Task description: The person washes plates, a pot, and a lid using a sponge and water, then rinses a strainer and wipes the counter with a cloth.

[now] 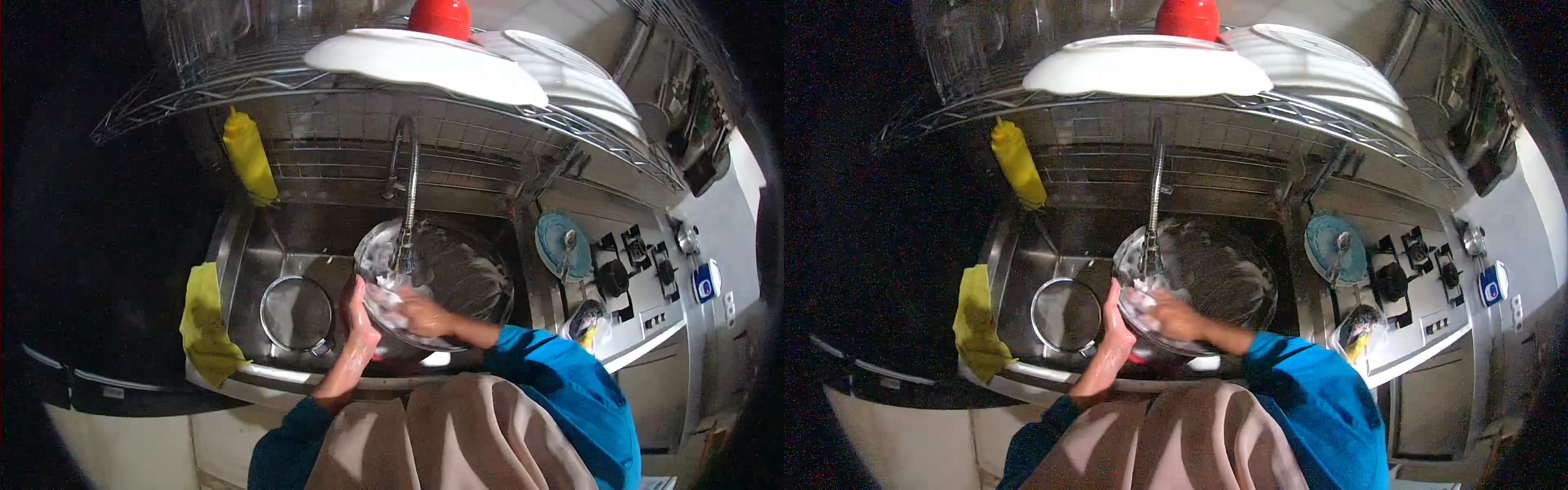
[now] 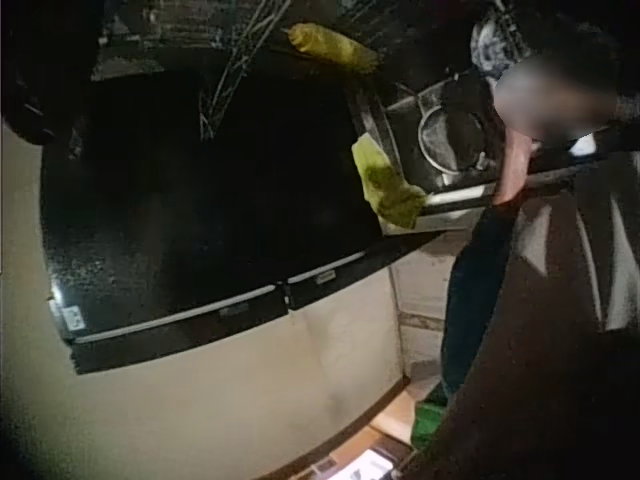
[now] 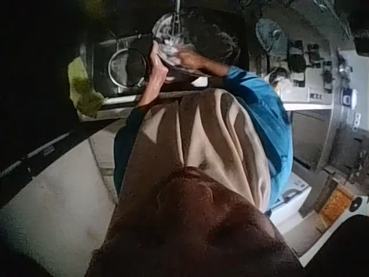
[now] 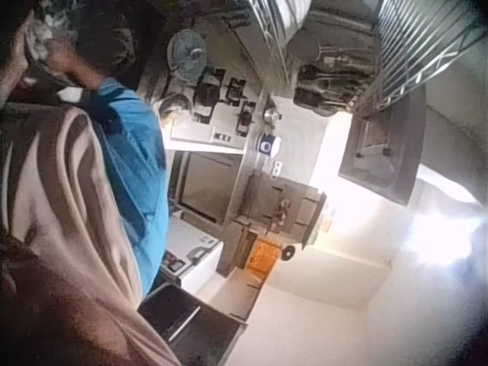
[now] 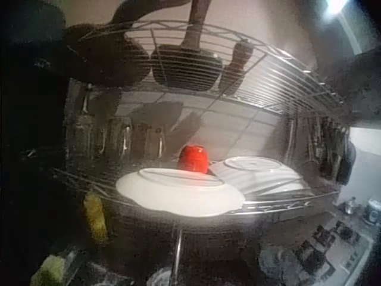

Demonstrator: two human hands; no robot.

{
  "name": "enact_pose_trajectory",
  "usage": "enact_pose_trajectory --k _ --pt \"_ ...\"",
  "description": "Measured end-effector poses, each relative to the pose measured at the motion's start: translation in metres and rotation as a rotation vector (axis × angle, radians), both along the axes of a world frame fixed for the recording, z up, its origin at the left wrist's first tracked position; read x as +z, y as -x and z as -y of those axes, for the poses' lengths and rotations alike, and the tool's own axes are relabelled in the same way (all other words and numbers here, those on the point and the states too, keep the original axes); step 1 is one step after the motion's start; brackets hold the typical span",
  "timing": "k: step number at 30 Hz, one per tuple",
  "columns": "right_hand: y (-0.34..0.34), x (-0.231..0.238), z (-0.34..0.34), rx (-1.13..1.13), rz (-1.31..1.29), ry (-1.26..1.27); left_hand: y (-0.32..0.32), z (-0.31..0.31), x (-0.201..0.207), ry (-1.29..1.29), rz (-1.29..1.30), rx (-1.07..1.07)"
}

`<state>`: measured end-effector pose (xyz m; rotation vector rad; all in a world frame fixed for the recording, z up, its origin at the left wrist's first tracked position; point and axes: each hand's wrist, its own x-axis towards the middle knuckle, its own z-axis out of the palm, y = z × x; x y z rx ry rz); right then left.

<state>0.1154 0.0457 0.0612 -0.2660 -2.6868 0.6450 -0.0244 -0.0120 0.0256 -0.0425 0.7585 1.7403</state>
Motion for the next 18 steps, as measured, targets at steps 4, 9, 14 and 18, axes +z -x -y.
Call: enact_pose_trajectory --k 4,9,14,18 --pt "-0.072 0.014 -0.072 -0.191 0.179 0.211 -0.008 0.003 0.038 -0.074 0.201 -0.149" --pt "-0.032 -0.01 -0.129 -0.482 -0.086 -0.245 -0.012 -0.003 0.021 -0.077 0.129 -0.194" --pt "0.05 0.004 -0.034 -0.372 -0.447 -0.18 -0.006 0.004 0.029 -0.102 0.104 -0.163" --pt "0.012 0.037 0.006 -0.15 0.062 -0.122 0.01 0.008 0.025 -0.234 0.052 -0.171"
